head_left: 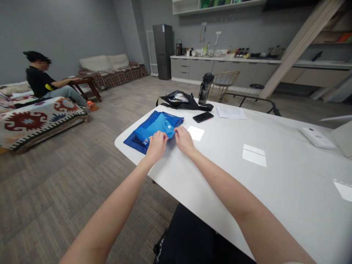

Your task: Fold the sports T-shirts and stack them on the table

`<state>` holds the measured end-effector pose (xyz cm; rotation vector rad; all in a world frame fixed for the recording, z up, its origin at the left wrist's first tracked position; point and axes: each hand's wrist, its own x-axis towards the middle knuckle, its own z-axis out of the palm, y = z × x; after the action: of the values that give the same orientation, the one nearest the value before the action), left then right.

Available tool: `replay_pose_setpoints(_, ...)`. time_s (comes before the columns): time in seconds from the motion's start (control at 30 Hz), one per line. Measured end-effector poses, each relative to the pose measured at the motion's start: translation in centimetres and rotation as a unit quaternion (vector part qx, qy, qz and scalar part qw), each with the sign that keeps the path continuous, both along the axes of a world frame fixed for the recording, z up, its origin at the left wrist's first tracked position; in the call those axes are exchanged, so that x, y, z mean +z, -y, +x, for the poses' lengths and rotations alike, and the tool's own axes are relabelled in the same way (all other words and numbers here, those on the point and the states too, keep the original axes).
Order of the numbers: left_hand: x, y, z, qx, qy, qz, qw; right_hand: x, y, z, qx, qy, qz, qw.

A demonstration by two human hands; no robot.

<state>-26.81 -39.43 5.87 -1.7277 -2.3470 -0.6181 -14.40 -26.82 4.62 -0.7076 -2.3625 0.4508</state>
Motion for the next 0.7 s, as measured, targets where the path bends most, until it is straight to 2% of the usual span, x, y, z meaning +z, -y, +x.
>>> replay_pose_setpoints(0.17,0.1,-2.2,4.4,-0.007,-0.028,0.007,1.0,2.3,0.4,10.6,-0.027,-0.049,0.028,0.998)
replay_pose_setpoints(0.3,-0.2,-5.1,10.4,-0.091,-0.018,0.0,0.996,3.2,1.5,20.8,-0.096,-0.082,0.023,0.992)
replay_pose_setpoints(0.4,-0.2,-7.0,17.3,-0.2,-0.007,0.015,0.98,3.3,2.5,28.9,-0.182,-0.117,0.01,0.976)
replay_pose_setpoints(0.53,-0.1,-8.5,28.2,-0.334,0.04,0.019,0.941,3.5,4.2,39.7,-0.321,-0.146,0.015,0.936)
replay_pose_setpoints(0.63,-0.4,-8.6,36.0,-0.415,0.097,0.014,0.905,3.3,5.3,47.1,-0.412,-0.156,0.039,0.897)
replay_pose_setpoints(0.7,-0.8,-8.0,40.1,-0.469,0.127,0.011,0.874,2.6,6.1,51.6,-0.459,-0.148,0.053,0.875)
